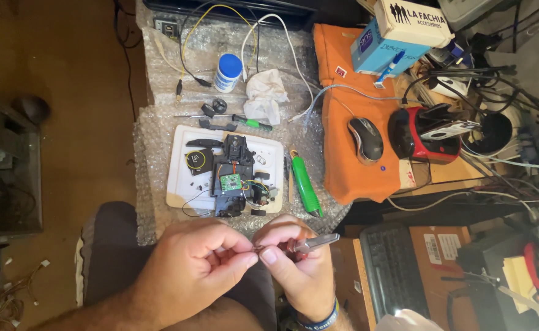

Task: Repairing an electronic component by manipulating wires and small parts with hands and pliers

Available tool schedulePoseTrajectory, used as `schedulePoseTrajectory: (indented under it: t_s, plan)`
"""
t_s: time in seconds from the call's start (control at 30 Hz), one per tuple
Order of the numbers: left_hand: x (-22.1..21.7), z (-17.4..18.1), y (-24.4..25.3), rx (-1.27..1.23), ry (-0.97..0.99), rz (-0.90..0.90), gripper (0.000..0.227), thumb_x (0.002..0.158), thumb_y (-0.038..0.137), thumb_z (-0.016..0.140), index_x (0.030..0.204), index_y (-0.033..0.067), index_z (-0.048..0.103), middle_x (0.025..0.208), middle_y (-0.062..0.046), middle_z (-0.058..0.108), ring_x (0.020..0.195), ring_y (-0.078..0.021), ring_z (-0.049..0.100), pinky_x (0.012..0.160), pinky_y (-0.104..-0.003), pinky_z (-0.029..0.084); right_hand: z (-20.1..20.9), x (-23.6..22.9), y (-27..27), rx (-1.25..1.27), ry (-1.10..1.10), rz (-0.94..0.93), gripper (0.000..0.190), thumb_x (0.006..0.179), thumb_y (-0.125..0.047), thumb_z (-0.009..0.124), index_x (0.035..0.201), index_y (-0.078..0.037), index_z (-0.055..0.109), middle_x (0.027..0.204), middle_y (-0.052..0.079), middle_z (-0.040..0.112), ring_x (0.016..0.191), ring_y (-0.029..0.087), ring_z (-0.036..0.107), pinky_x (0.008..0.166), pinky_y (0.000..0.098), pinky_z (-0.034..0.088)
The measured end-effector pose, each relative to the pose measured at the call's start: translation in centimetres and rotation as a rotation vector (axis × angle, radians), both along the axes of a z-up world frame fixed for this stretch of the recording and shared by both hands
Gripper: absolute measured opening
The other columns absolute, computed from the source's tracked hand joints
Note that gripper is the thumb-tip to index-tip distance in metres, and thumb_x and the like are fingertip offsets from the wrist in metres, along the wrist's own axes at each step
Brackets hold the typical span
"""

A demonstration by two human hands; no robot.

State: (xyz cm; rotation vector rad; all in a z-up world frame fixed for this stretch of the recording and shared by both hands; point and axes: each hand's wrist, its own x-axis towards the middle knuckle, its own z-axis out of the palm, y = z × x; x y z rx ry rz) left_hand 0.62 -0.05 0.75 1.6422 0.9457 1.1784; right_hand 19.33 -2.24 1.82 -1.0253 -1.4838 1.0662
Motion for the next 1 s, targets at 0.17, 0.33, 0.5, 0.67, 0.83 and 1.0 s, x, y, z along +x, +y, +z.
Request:
schedulePoseTrajectory:
  t_s: [0.17,0.33,0.5,0.67,0.83,1.0]
  plan:
    - [0.0,0.8,0.1,0.002,-0.072,-0.013,0.012,0.079,0.015,0.081,0.086,0.0118,0.072,0.077,0.002,0.071,0.053,-0.0042,0.061,0.041,-0.016,0.052,-0.5,0.4,-0.2,-0.03,0.016,-0.024,0.013,0.095,-0.021,0.07,0.094,-0.008,0.068,0.091,0.011,0.069,0.083,0.021,0.068,0.077,0.0322,0.055]
    - [-0.1,1.3,0.6,0.095,-0.079,-0.043,0.006,0.088,0.013,0.075,0.086,0.0109,0.071,0.075,0.0,0.066,0.057,-0.0072,0.059,0.046,-0.019,0.051,-0.1,0.2,-0.1,0.022,-0.135,-0.057,0.01,0.094,-0.02,0.071,0.092,-0.01,0.07,0.092,0.008,0.069,0.083,0.019,0.068,0.079,0.0307,0.054]
    - [-0.9,0.6,0.8,0.231,0.099,-0.088,0.01,0.093,0.014,0.067,0.083,0.0113,0.065,0.074,0.0,0.066,0.062,-0.0159,0.061,0.06,-0.028,0.049,0.0,0.0,0.0,0.052,-0.002,-0.08,0.008,0.097,-0.016,0.065,0.097,-0.008,0.063,0.09,0.015,0.067,0.084,0.025,0.07,0.081,0.0358,0.058]
    - [-1.0,-1.1,0.7,0.076,0.105,-0.122,0.015,0.092,0.025,0.072,0.084,0.0137,0.065,0.072,0.001,0.061,0.058,-0.0141,0.056,0.055,-0.028,0.047,-1.0,0.3,0.1,-0.014,0.109,-0.007,0.012,0.1,-0.017,0.06,0.095,-0.006,0.057,0.088,0.014,0.06,0.082,0.026,0.065,0.08,0.0385,0.054]
    - [0.2,-1.7,1.3,0.092,0.029,-0.199,0.011,0.098,0.014,0.064,0.087,0.011,0.066,0.079,-0.002,0.062,0.067,-0.0182,0.06,0.062,-0.03,0.048,-2.4,1.0,0.4,-0.029,0.042,0.004,0.022,0.099,-0.025,0.067,0.092,-0.005,0.062,0.089,0.014,0.063,0.084,0.024,0.066,0.08,0.0347,0.053]
    - [0.6,-0.7,3.3,0.069,-0.099,-0.127,0.015,0.091,0.01,0.063,0.076,0.0121,0.059,0.068,0.002,0.051,0.057,-0.0121,0.048,0.053,-0.027,0.04,-1.4,1.5,2.4,-0.065,0.031,-0.036,0.037,0.105,-0.039,0.056,0.102,-0.002,0.06,0.09,0.012,0.064,0.085,0.021,0.063,0.08,0.0323,0.052]
